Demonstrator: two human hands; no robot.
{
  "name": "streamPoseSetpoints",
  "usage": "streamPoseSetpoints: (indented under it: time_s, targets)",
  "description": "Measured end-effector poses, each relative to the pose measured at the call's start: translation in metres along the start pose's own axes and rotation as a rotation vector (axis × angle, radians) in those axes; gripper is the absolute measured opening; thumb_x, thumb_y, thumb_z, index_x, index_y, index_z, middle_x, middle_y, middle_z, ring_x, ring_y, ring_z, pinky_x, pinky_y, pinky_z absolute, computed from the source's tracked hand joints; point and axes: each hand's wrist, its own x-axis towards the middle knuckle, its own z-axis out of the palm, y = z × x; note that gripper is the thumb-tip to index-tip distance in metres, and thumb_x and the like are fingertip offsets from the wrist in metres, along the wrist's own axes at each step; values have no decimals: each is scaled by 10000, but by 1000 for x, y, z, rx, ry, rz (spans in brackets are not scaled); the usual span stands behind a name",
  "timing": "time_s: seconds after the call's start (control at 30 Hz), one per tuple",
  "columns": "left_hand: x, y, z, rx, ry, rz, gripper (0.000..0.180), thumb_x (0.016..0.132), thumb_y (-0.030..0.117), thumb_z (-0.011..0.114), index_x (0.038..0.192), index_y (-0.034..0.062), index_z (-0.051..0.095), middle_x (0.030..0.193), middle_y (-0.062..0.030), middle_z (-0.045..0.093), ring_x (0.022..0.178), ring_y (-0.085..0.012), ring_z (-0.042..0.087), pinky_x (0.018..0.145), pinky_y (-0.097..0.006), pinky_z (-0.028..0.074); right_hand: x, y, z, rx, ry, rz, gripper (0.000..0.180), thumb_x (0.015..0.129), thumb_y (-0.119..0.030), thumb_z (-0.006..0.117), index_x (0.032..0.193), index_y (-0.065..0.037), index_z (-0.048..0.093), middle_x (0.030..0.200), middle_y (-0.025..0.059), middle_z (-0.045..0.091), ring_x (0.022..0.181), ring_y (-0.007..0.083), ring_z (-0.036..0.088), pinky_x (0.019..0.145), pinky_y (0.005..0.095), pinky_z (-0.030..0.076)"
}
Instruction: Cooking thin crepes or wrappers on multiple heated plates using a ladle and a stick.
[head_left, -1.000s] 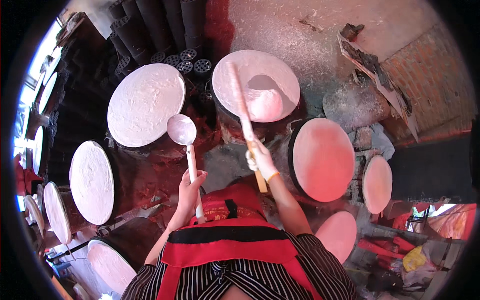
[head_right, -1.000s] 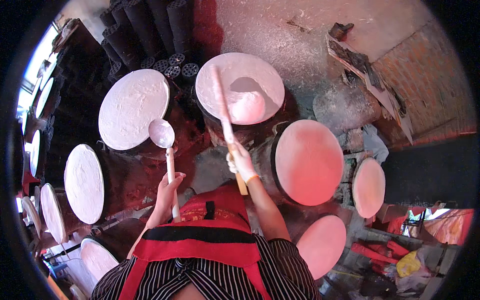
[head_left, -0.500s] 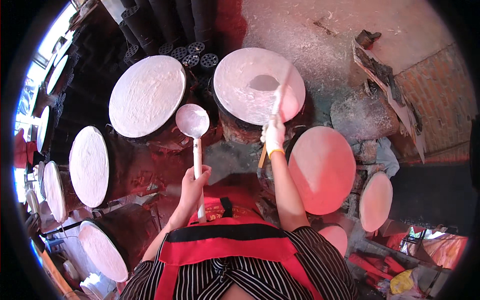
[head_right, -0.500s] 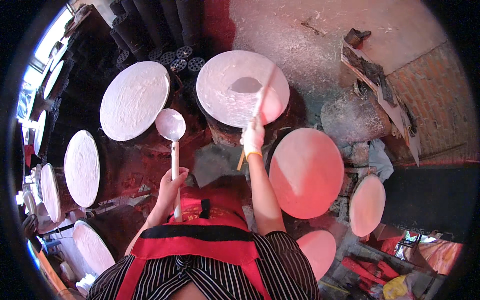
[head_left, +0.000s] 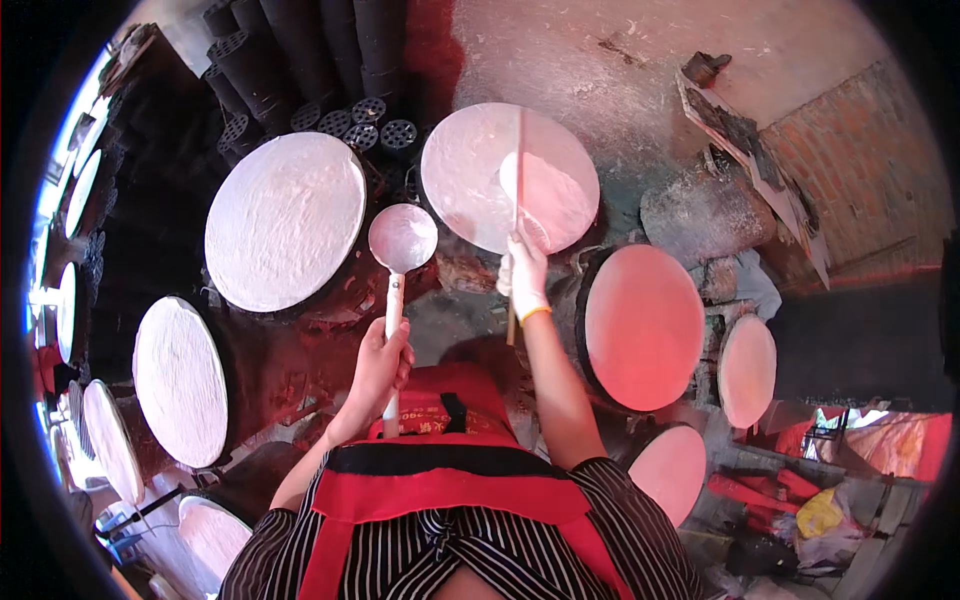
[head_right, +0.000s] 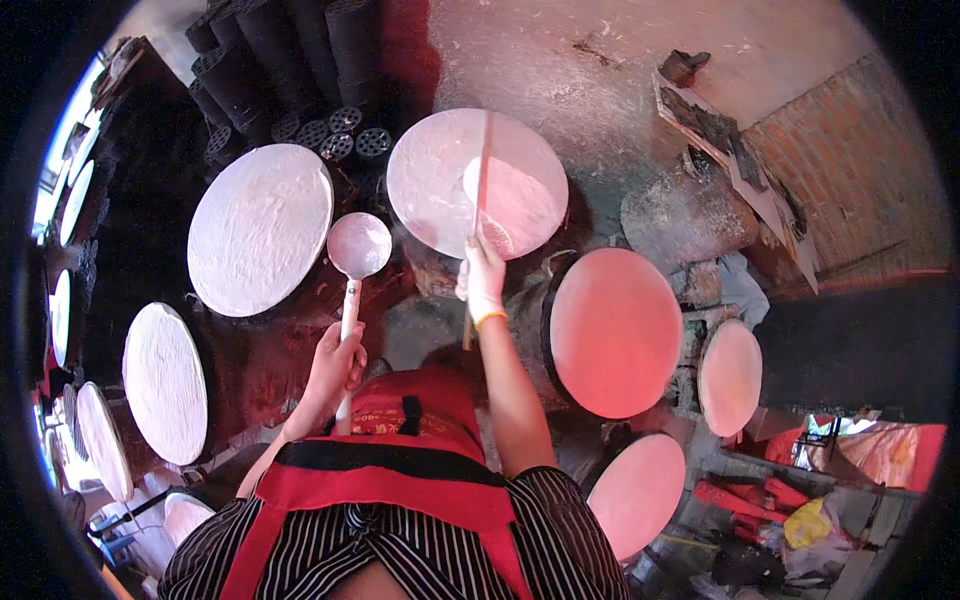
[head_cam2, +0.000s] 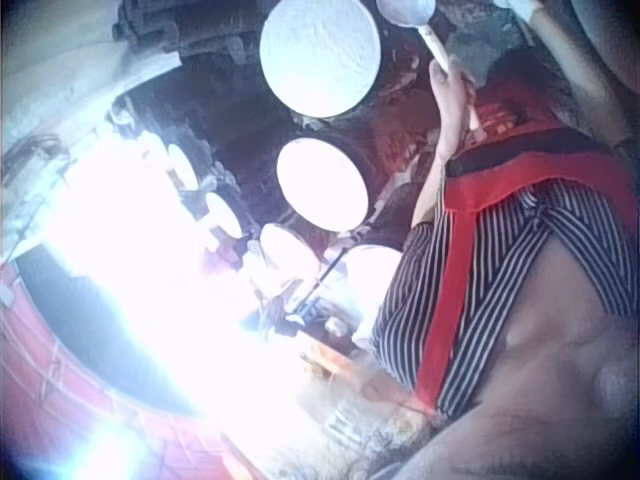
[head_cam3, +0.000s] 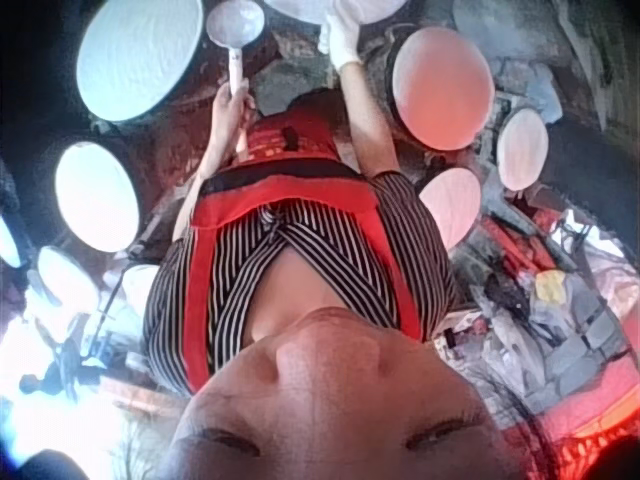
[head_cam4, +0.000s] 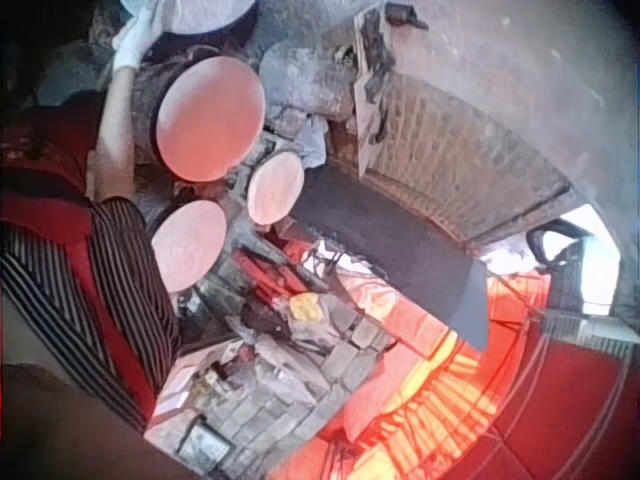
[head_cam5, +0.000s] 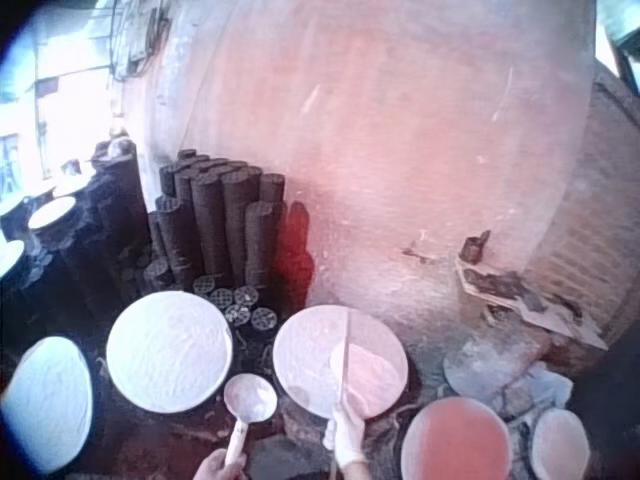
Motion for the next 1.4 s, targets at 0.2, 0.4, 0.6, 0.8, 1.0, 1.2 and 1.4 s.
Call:
streamPoseSetpoints:
  time_s: [0.2,0.4,0.6,0.8,1.0,1.2,1.4]
  targets:
    - [17,-1,-15,-65,-64,-2,143,1002,187,558,1020,81,464,718,-9,511,532,-66,470,414,-215,344,-42,28,-7,159,475,-104,481,999,-198,547,1470,-209,452,547,-93,350,365,35,291,322,224,242]
    - [16,3,-25,-69,-117,-89,125,1001,167,548,993,88,451,769,8,491,554,-52,422,434,-196,326,-24,23,-4,-11,140,-91,492,971,-281,612,1445,-265,481,552,-81,356,360,46,311,316,232,237]
    - [5,3,-31,-56,-81,-72,134,1008,179,536,989,86,441,784,7,496,575,-44,424,428,-192,314,-20,13,-27,-87,124,-107,498,973,-299,607,1451,-270,471,532,-71,352,344,59,300,310,244,241]
    - [9,4,-34,-47,-76,-133,134,1012,180,531,989,85,439,781,5,486,576,-46,425,433,-198,317,10,-17,-26,-130,156,-99,415,968,-333,609,1367,-242,543,518,-78,312,347,52,288,314,242,226]
    - [43,13,-36,60,-159,-47,183,1004,216,540,957,71,438,751,1,465,562,-66,432,443,-219,345,-37,-5,-67,-280,-178,38,455,995,-251,566,1441,-200,496,542,-99,319,370,38,279,343,234,212]
    - [148,50,-5,337,-180,168,191,959,196,519,907,17,480,673,-43,500,515,-138,486,435,-308,392,-119,66,-71,-81,54,-201,471,999,-119,545,1461,-98,454,664,-123,379,448,-12,290,398,187,227]
    - [216,30,69,346,-27,174,145,899,34,447,959,-90,493,682,-165,560,456,-245,561,401,-410,494,-86,109,-5,120,195,-94,476,1005,-320,545,1468,-288,437,553,-78,350,374,43,320,324,229,271]
